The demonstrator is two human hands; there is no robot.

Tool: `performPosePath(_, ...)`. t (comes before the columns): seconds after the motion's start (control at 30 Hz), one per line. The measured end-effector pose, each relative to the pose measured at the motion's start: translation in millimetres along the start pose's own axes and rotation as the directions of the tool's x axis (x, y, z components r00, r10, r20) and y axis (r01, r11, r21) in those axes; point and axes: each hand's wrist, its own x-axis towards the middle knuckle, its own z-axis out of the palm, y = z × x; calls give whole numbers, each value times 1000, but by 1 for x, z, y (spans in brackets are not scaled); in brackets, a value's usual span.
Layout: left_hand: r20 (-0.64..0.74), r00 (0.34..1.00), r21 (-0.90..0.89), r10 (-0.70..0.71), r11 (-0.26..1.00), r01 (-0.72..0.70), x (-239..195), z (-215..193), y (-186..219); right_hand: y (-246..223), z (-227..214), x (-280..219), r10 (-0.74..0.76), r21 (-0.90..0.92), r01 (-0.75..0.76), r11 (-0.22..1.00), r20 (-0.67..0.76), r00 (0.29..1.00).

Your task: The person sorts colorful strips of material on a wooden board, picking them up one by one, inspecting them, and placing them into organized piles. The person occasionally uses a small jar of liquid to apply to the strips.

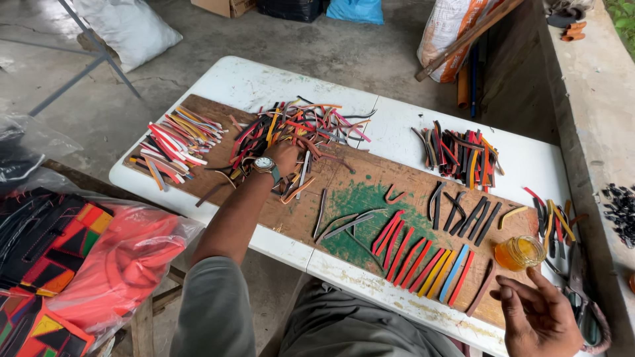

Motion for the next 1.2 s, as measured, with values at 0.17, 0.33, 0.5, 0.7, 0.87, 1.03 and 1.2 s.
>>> performPosePath(0.17, -141, 990, -143, -26, 990, 6, 2, -2, -4, 2, -5, 0, -13, 17, 12, 1000, 19, 1000)
performPosePath(0.33, -338, 916, -734, -215, 669, -114, -25, -35, -24, 6, -1, 0, -10, 63, 8, 998, 42, 999)
performPosePath(0.5, -244, 961, -964, -128, 144, -226, -53, -51, 16, 14, -2, -2, -26, 148, 17, 989, 55, 998)
performPosePath(0.7, -354, 935, -930, 36, 97, -355, -118, -73, 106, 28, 5, -4, 31, 173, -45, 984, 83, 996)
performPosePath(0.87, -348, 925, -932, 150, 52, -359, -152, -97, 180, 31, 26, -2, 11, 340, -67, 938, 164, 986)
performPosePath(1.03, -352, 912, -934, 211, -19, -357, -166, -98, 242, 10, 77, 4, 106, 364, -266, 893, 404, 909)
performPosePath(1.2, -332, 919, -942, 212, -118, -313, -169, -83, 281, -3, 106, 4, 138, 386, -332, 861, 450, 882)
